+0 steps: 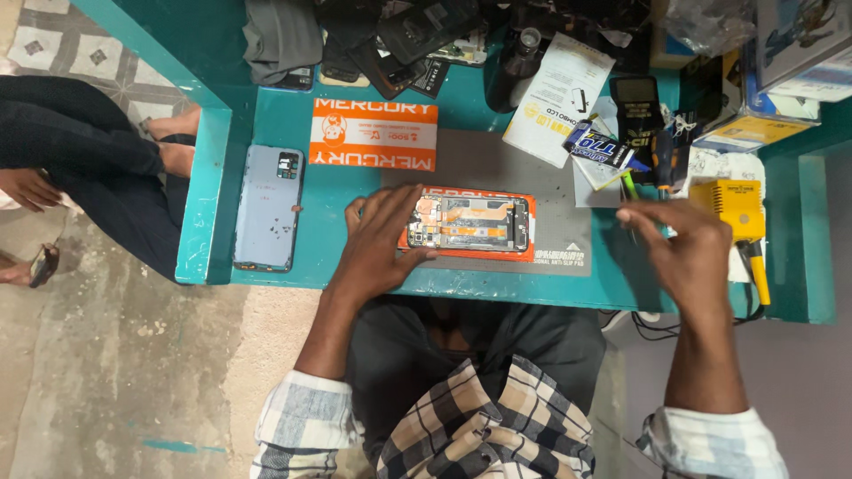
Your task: The person replaces a mobile phone screen by removing the old panel, cleaning the internal frame, applying adhesive from a tube, and pressing the new screen onto the device.
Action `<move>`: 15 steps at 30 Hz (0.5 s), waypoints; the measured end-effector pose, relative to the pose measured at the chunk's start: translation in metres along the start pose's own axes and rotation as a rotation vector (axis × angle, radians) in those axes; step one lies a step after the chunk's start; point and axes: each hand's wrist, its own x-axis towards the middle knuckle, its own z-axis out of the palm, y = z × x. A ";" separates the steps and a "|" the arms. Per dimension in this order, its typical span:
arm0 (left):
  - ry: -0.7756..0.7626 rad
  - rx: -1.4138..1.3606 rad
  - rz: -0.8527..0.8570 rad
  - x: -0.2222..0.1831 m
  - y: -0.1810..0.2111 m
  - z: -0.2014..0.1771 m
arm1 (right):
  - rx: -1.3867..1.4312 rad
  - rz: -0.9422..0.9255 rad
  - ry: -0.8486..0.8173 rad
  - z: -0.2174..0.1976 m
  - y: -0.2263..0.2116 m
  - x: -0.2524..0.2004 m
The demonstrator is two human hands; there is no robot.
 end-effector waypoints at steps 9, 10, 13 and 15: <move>0.024 -0.074 -0.010 -0.004 -0.005 0.001 | 0.169 -0.369 -0.245 0.082 -0.053 0.009; 0.023 -0.084 -0.008 -0.004 -0.006 0.001 | 0.170 -0.412 -0.269 0.092 -0.060 0.014; 0.033 -0.093 0.005 -0.003 -0.008 -0.002 | 0.157 -0.546 -0.325 0.113 -0.081 0.031; 0.037 -0.097 0.007 -0.001 -0.012 -0.001 | 0.129 -0.639 -0.348 0.123 -0.087 0.040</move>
